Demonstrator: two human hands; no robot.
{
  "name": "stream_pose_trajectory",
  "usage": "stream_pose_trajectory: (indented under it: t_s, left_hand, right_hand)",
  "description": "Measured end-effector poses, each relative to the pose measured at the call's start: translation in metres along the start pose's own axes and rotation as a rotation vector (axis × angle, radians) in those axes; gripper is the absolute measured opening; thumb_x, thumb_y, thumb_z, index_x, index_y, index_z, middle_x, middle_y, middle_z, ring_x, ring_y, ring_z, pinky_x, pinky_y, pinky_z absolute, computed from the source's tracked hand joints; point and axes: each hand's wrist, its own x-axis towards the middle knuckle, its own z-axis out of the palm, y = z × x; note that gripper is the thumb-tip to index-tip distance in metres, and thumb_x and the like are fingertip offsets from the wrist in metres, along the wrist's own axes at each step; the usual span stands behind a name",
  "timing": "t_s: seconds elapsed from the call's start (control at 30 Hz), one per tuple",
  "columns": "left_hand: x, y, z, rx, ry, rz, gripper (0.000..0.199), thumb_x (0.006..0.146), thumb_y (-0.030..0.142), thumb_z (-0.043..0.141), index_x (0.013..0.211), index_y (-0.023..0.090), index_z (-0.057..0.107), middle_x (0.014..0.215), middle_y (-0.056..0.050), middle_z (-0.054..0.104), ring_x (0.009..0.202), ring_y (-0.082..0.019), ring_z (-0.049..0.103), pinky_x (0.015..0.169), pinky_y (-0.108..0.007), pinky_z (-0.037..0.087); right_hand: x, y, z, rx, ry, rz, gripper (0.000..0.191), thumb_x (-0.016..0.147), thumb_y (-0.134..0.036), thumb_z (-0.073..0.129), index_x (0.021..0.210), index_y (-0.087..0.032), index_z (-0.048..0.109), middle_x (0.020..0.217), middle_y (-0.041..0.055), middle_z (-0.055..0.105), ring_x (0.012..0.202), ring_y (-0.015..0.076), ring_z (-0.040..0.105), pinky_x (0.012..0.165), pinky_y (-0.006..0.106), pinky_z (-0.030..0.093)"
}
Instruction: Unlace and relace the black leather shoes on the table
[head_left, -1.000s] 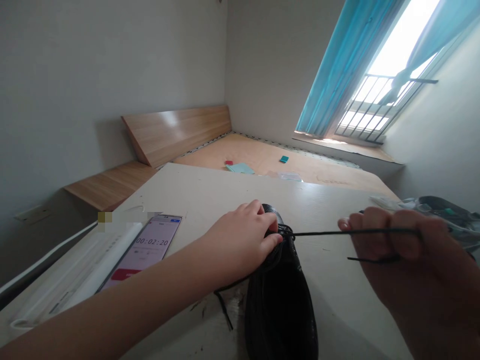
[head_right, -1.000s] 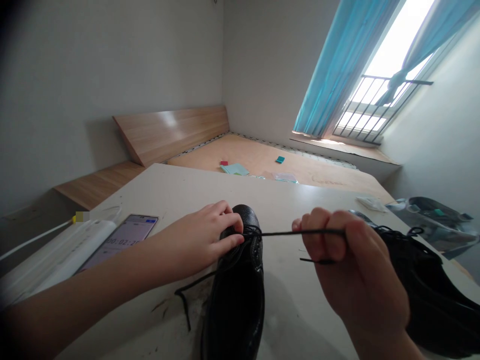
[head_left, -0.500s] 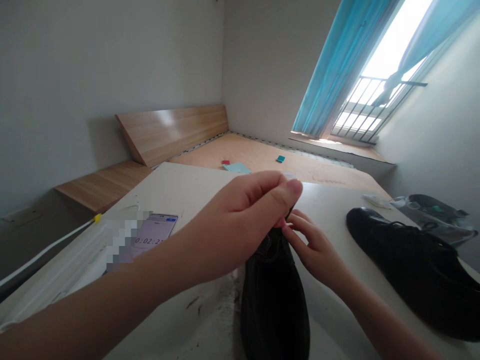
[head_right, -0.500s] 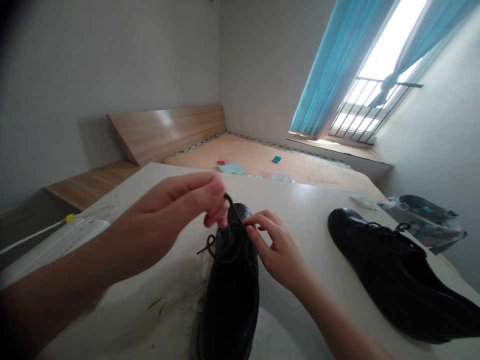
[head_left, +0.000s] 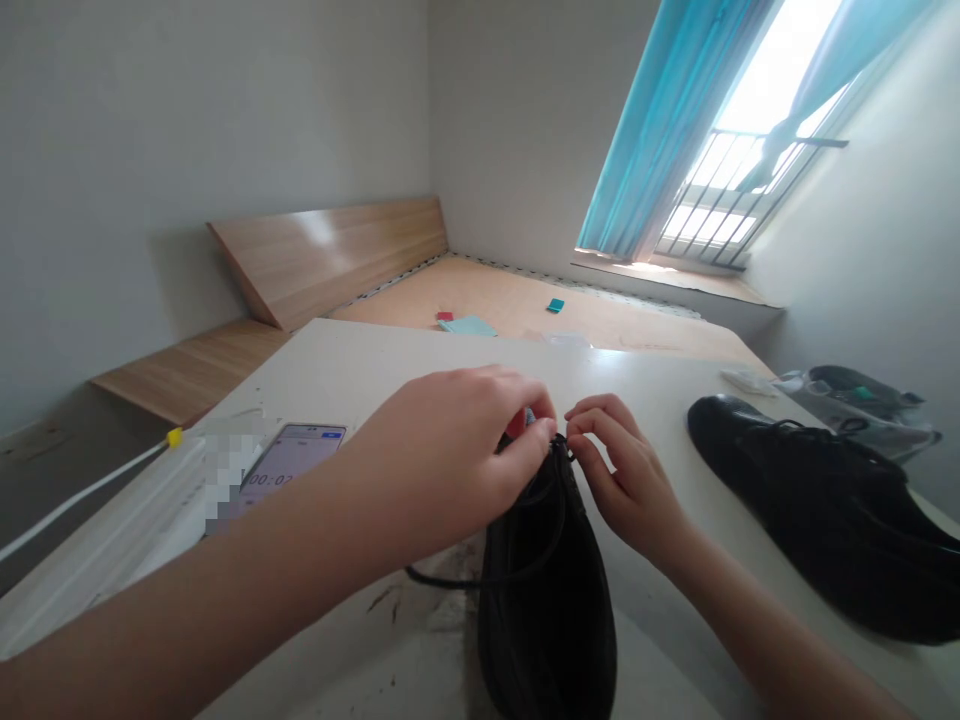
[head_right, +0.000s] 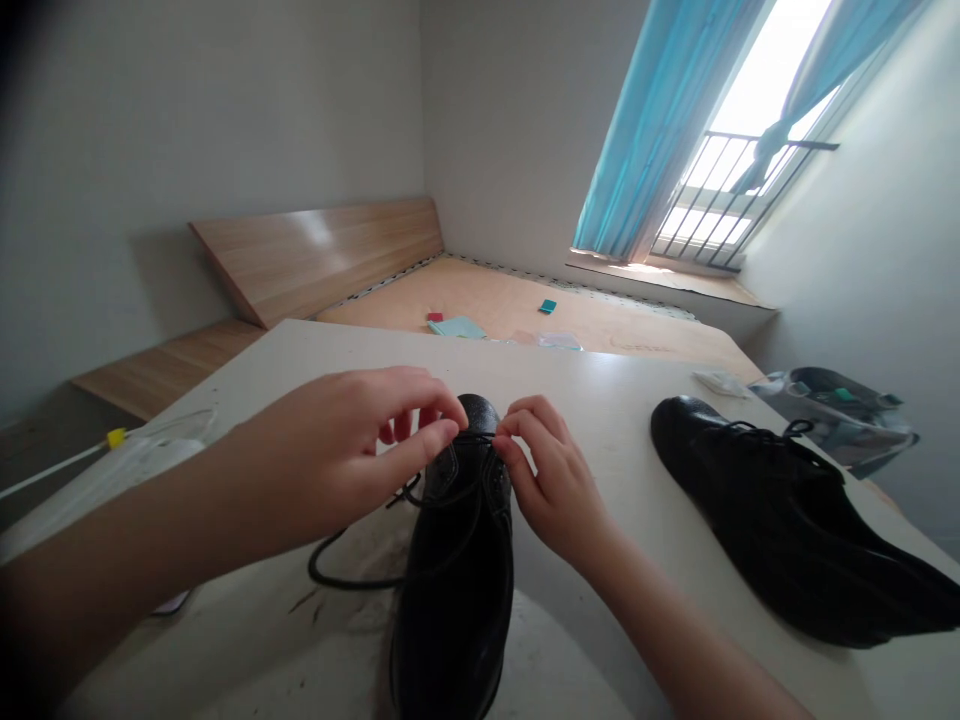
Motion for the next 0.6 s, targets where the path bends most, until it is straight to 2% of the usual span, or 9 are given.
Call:
stream_pose_trajectory:
  t_s: [0.1, 0.2, 0.27, 0.37, 0.43, 0.5, 0.57, 0.6]
  left_hand:
    - [0.008, -0.009, 0.016, 0.128, -0.057, 0.014, 0.030, 0.091, 0.037, 0.045, 0.109, 0.021, 0.063, 0.106, -0.005, 0.061, 0.093, -0.023, 0.058, 0.078, -0.036, 0.043]
    - [0.009, -0.012, 0.025, 0.106, -0.150, 0.025, 0.030, 0.092, 0.038, 0.042, 0.108, 0.023, 0.063, 0.108, -0.005, 0.059, 0.100, -0.024, 0.056, 0.084, -0.039, 0.044]
    - [0.009, -0.012, 0.028, 0.097, -0.173, 0.010, 0.028, 0.092, 0.039, 0.042, 0.102, 0.023, 0.063, 0.105, -0.004, 0.059, 0.099, -0.024, 0.057, 0.083, -0.039, 0.045]
    - [0.009, -0.010, 0.028, 0.105, -0.182, -0.020, 0.026, 0.090, 0.041, 0.044, 0.098, 0.023, 0.062, 0.105, -0.003, 0.059, 0.092, -0.024, 0.058, 0.077, -0.038, 0.045]
    - [0.009, -0.009, 0.026, 0.086, -0.188, -0.034, 0.025, 0.090, 0.040, 0.045, 0.098, 0.024, 0.061, 0.104, -0.003, 0.060, 0.090, -0.024, 0.059, 0.075, -0.038, 0.045]
    - [0.008, -0.009, 0.019, 0.025, -0.163, -0.042, 0.023, 0.089, 0.039, 0.047, 0.098, 0.024, 0.062, 0.103, -0.002, 0.063, 0.091, -0.023, 0.059, 0.076, -0.036, 0.045]
    - [0.007, -0.009, 0.007, -0.088, -0.024, -0.055, 0.024, 0.090, 0.038, 0.047, 0.103, 0.024, 0.062, 0.104, -0.002, 0.065, 0.095, -0.021, 0.059, 0.079, -0.034, 0.045]
    - [0.006, -0.010, 0.000, -0.148, 0.068, -0.065, 0.025, 0.092, 0.037, 0.045, 0.106, 0.024, 0.061, 0.107, -0.002, 0.065, 0.097, -0.020, 0.059, 0.081, -0.033, 0.046]
  right_hand:
    - [-0.001, -0.003, -0.003, 0.250, -0.054, 0.129, 0.034, 0.097, -0.038, 0.043, 0.069, -0.020, 0.050, 0.087, 0.0049, 0.051, 0.086, 0.0187, 0.051, 0.076, 0.034, 0.042]
    - [0.001, -0.005, -0.008, 0.580, -0.127, 0.261, 0.044, 0.094, -0.049, 0.045, 0.061, -0.020, 0.047, 0.077, 0.0031, 0.050, 0.078, 0.0179, 0.049, 0.072, 0.033, 0.042]
    - [0.004, -0.008, -0.014, 0.755, -0.099, 0.311, 0.046, 0.091, -0.051, 0.049, 0.057, -0.020, 0.043, 0.063, -0.0001, 0.042, 0.066, 0.0156, 0.045, 0.071, 0.033, 0.043]
    - [0.010, -0.012, -0.027, 0.927, -0.002, 0.389, 0.044, 0.088, -0.048, 0.055, 0.055, -0.021, 0.042, 0.050, -0.0052, 0.026, 0.047, 0.0113, 0.030, 0.066, 0.033, 0.046]
    - [0.012, -0.014, -0.035, 0.939, 0.044, 0.415, 0.041, 0.087, -0.048, 0.055, 0.056, -0.023, 0.045, 0.047, -0.0065, 0.023, 0.042, 0.0101, 0.025, 0.060, 0.033, 0.047]
    - [0.012, -0.015, -0.040, 0.800, 0.083, 0.378, 0.041, 0.090, -0.049, 0.050, 0.058, -0.023, 0.052, 0.047, -0.0049, 0.031, 0.042, 0.0112, 0.032, 0.058, 0.034, 0.047]
    - [0.011, -0.015, -0.043, 0.524, 0.149, 0.269, 0.041, 0.093, -0.049, 0.047, 0.065, -0.023, 0.061, 0.058, 0.0004, 0.050, 0.056, 0.0150, 0.050, 0.064, 0.035, 0.049]
    - [0.010, -0.015, -0.045, 0.386, 0.202, 0.197, 0.039, 0.094, -0.049, 0.045, 0.073, -0.023, 0.065, 0.071, 0.0038, 0.059, 0.070, 0.0176, 0.057, 0.070, 0.037, 0.049]
